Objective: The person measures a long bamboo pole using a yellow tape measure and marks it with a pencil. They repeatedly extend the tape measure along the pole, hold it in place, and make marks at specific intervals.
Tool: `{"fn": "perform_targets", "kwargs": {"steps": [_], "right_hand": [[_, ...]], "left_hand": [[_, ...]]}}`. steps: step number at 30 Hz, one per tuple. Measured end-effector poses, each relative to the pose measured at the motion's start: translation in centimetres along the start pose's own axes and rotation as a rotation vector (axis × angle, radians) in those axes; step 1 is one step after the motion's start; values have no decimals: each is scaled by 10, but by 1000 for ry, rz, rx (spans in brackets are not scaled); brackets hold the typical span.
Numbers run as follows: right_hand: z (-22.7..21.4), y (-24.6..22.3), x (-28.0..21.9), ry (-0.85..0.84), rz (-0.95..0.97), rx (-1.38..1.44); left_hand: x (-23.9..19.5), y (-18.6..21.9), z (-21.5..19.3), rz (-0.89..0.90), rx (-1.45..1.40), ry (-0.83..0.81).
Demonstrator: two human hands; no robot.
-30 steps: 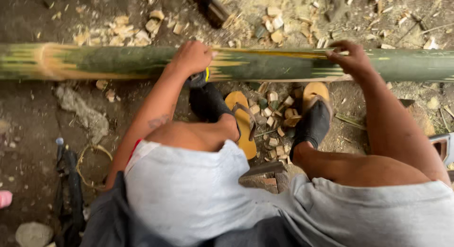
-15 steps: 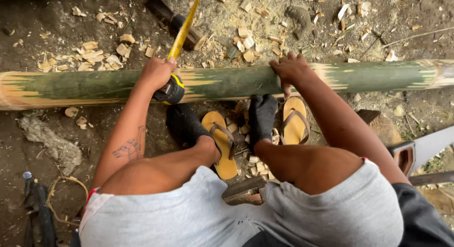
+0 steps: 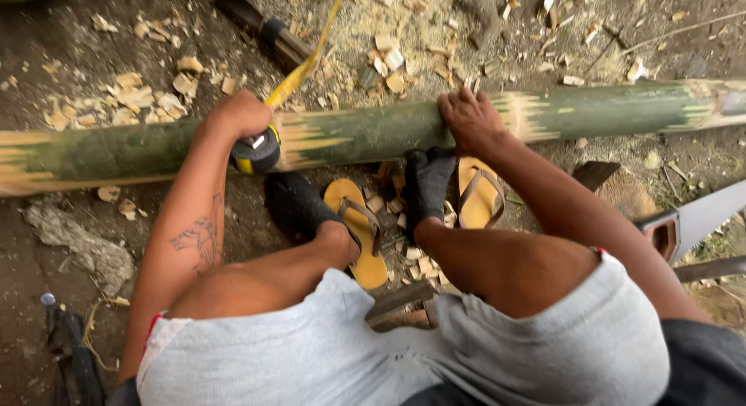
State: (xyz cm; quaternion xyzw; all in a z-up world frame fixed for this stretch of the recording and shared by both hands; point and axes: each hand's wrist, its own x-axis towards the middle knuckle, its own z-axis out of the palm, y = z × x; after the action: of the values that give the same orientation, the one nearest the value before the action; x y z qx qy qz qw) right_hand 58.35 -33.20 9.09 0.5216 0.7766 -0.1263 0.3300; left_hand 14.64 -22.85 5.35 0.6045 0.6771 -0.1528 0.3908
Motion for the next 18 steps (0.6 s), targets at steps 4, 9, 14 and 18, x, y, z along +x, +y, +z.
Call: {"fn": "perform_targets", "kwargs": {"steps": [4,9,14,18], "right_hand": [[0,2,5,0,0,-42],[3,-2,-6,138,23,6],[-8,-4,-8,27,56,14],[7,-11,-7,145,70,-31]], "left_hand": [[-23,-2,-6,69,-13,-18],[-46,0,-12,86,-3,-7],[-53,-2,-9,173,-1,64],[-39,-10,0,174,-25,30]]}}
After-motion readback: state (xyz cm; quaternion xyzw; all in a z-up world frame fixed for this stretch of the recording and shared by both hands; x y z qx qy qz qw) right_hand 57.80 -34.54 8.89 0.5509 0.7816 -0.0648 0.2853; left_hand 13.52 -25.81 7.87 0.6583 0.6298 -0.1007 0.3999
